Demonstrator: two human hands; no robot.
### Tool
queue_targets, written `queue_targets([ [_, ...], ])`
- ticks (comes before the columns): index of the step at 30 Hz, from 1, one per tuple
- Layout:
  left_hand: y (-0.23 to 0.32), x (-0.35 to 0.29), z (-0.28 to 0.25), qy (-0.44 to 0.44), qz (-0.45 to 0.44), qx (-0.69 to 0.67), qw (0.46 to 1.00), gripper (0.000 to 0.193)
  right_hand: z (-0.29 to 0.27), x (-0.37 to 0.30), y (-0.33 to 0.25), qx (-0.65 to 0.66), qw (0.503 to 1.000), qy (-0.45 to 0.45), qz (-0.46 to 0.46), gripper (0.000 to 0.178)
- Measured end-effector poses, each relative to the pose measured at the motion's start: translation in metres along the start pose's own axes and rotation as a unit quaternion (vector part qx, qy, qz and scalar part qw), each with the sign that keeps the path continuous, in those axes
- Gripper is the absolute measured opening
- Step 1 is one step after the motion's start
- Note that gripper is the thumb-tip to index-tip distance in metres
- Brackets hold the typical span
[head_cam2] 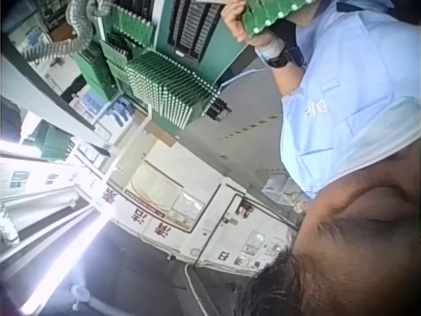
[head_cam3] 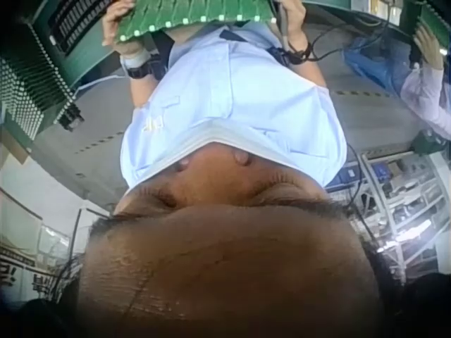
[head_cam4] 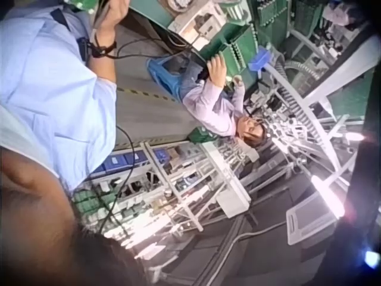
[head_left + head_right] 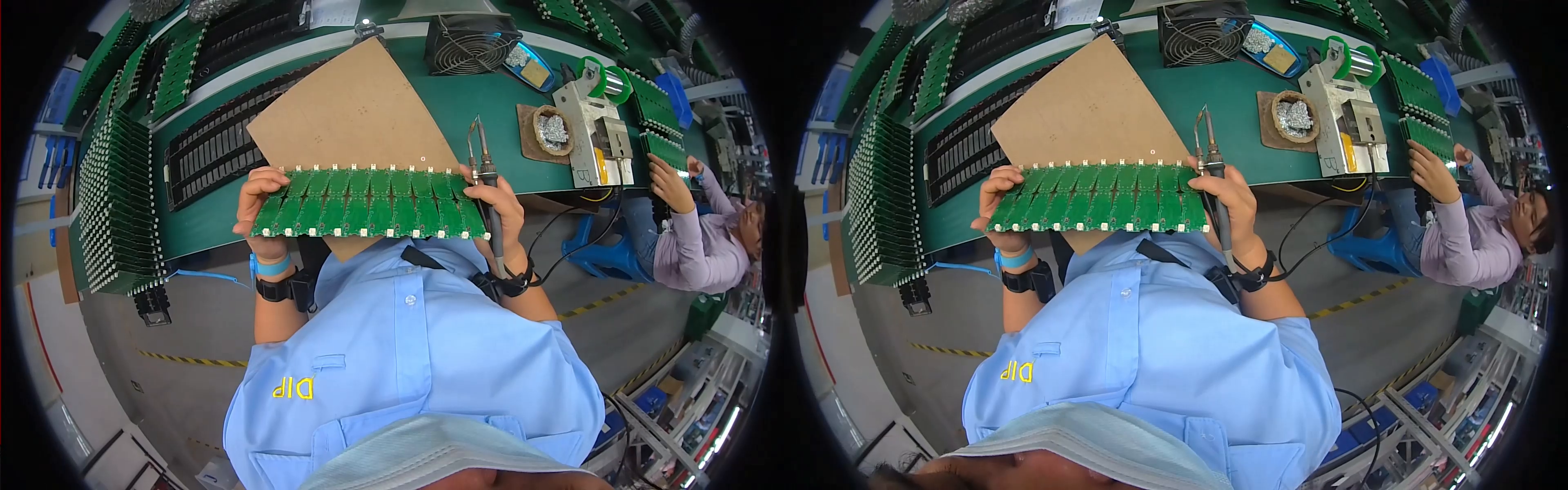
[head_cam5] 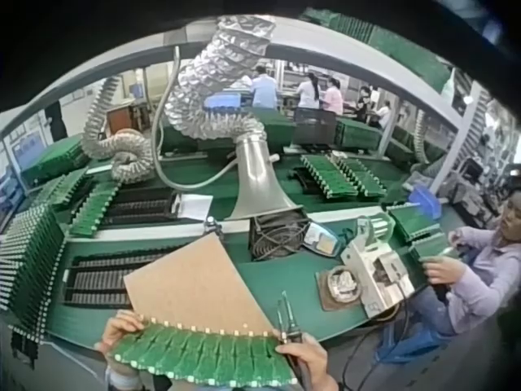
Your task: The person solders components onto a circuit board panel, flips the panel over to solder the other side, and then places the finished panel onto a storage rack.
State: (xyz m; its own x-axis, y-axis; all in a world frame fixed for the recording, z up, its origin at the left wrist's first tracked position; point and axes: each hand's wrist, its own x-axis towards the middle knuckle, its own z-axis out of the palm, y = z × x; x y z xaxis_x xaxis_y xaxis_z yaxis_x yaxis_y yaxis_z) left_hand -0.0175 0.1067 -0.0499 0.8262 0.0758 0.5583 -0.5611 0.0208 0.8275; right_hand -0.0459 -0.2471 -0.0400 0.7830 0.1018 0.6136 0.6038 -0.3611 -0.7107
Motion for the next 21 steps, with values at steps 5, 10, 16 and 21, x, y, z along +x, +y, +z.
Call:
queue_targets([
  [5,-0.003,-0.003,-0.005,-0.019,-0.008,-0.006,1.000,0.085,0.001,0.000,0.000,-0.012,1.000,-0.007,-0.005,0.024],
  [10,0.002,0.000,-0.001,-0.013,-0.011,-0.012,1.000,0.082,0.002,0.001,0.000,-0.013,1.000,0.011,-0.016,0.023],
  [16,0.023,0.001,0.003,0.050,-0.074,0.187,0.978,0.073,-0.001,0.001,-0.001,-0.029,0.999,0.030,-0.010,0.021],
  [21,0.043,-0.001,-0.012,0.008,-0.323,0.037,0.946,0.069,-0.002,-0.001,0.002,-0.028,0.999,0.022,-0.001,0.021],
])
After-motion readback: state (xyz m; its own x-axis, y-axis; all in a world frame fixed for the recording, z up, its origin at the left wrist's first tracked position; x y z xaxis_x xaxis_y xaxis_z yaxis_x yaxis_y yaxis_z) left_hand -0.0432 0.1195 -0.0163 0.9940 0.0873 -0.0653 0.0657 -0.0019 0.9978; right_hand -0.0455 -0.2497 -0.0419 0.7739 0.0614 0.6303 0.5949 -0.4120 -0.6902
